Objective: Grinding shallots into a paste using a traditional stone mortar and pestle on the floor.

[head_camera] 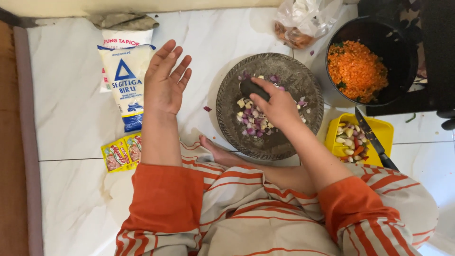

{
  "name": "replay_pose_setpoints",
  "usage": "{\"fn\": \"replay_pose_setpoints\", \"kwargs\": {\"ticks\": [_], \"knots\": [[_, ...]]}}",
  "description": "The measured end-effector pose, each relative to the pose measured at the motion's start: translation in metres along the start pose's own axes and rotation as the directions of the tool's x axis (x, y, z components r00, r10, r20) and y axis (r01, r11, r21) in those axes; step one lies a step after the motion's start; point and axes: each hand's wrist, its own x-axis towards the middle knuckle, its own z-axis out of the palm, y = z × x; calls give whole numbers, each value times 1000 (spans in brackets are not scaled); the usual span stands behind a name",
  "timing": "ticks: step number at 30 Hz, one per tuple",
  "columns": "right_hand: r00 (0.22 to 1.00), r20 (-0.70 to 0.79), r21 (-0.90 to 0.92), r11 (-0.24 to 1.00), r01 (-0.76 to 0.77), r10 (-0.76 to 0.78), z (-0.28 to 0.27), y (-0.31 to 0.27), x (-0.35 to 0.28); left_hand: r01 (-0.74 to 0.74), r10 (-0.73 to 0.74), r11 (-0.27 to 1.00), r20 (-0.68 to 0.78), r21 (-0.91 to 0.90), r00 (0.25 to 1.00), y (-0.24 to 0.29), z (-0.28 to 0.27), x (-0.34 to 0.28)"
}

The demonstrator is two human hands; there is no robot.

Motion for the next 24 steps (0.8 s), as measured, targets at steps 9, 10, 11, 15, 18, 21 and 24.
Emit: {"fn": "replay_pose_setpoints", "kwargs": {"ticks": [9, 10, 11, 15, 18, 21, 24], "knots": [[994, 68, -389, 915, 104, -84, 52, 37, 0, 27, -26, 1000, -57, 4, 998, 3, 2, -5], [987, 159, -301, 953, 32, 17, 47, 38, 4, 28, -28, 1000, -50, -1, 998, 2, 2, -4], [988, 156, -301, 953, 34, 14, 39, 36, 7, 25, -25, 1000, -48, -1, 999, 3, 2, -3], [985, 88, 77, 985, -156, 149, 9, 21, 3, 19, -19, 1000, -45, -5, 999, 1, -2, -3], [994, 43, -34, 994, -100, 102, -4, 4, -2, 6, -6, 1000, -40, -2, 999, 1, -1, -3], [996, 77, -294, 956, -11, 35, 26, 22, -8, 15, -15, 1000, -51, -6, 999, 3, 2, -2], [996, 84, -472, 879, 63, -26, 47, 35, -13, 28, -29, 1000, -60, -10, 998, 3, 1, -1]]}}
